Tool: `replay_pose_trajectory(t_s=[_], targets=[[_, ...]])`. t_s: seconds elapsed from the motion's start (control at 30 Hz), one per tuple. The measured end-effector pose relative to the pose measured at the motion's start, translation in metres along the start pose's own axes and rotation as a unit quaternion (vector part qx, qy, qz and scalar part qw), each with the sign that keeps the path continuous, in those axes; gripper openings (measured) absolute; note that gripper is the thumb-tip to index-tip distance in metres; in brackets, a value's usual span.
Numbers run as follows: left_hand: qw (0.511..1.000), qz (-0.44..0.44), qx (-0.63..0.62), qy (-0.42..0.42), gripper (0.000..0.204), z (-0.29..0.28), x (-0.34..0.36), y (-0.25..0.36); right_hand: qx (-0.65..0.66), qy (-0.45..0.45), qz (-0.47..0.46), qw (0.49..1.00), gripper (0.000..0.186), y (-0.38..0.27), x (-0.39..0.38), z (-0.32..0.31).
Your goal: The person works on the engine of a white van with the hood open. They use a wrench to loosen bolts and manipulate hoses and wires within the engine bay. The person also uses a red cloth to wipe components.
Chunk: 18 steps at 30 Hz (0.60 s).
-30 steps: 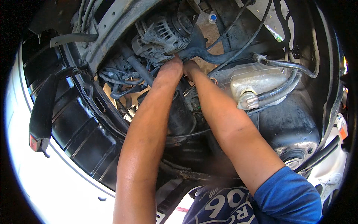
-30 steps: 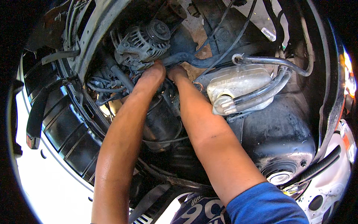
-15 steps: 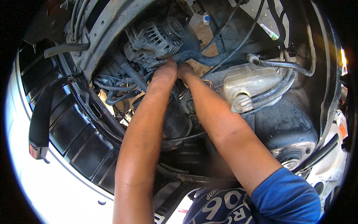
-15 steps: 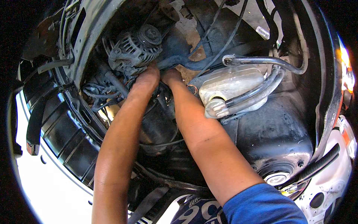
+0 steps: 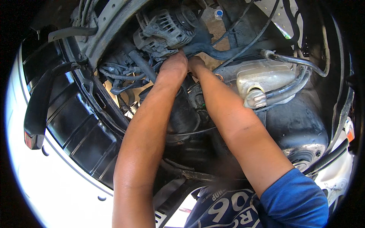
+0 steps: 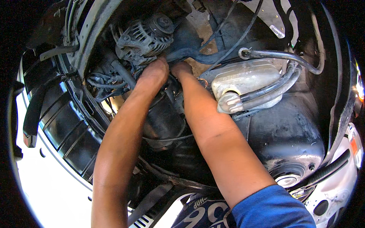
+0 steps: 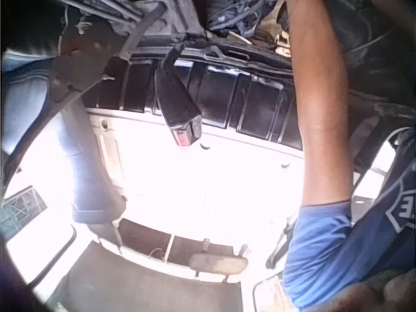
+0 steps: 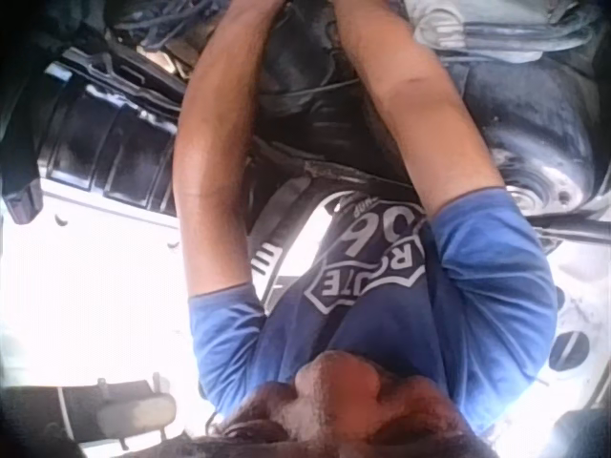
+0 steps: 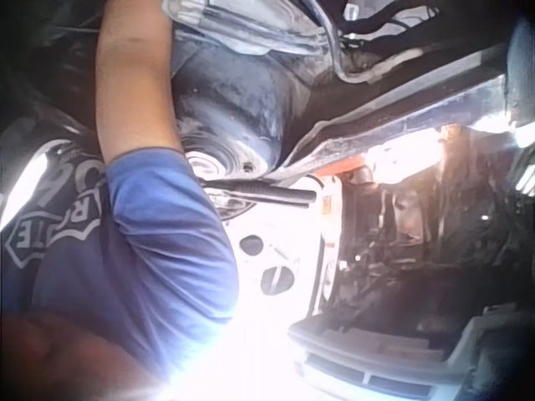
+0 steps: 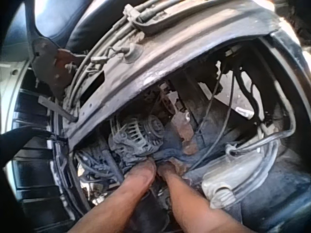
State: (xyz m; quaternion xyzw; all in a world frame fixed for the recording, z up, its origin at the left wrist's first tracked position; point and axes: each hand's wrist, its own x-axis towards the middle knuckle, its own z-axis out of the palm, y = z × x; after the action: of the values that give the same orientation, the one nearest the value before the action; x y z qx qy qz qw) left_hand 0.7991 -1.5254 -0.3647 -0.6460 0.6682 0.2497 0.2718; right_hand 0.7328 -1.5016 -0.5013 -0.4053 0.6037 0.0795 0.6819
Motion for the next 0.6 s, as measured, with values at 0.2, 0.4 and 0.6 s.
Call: replay_pose_trajectory(t_s=[0.2,0.4,0.6], targets=[[0.986,0.002,0.053,-0.159,0.027,-0.019,-0.01,0.004,-0.054,-0.09,0.034,0.994,0.042,0.005,0.016,0.003],[0.998,-0.02,0.003,-0.052,0.029,-0.025,-0.016,0.013,-0.006,-0.084,0.023,0.996,0.043,0.009,0.02,0.01],[0.996,0.066,0.054,-0.007,0.024,-0.007,-0.021,-0.004,-0.139,-0.055,-0.01,0.989,0.044,0.006,0.021,0.01]])
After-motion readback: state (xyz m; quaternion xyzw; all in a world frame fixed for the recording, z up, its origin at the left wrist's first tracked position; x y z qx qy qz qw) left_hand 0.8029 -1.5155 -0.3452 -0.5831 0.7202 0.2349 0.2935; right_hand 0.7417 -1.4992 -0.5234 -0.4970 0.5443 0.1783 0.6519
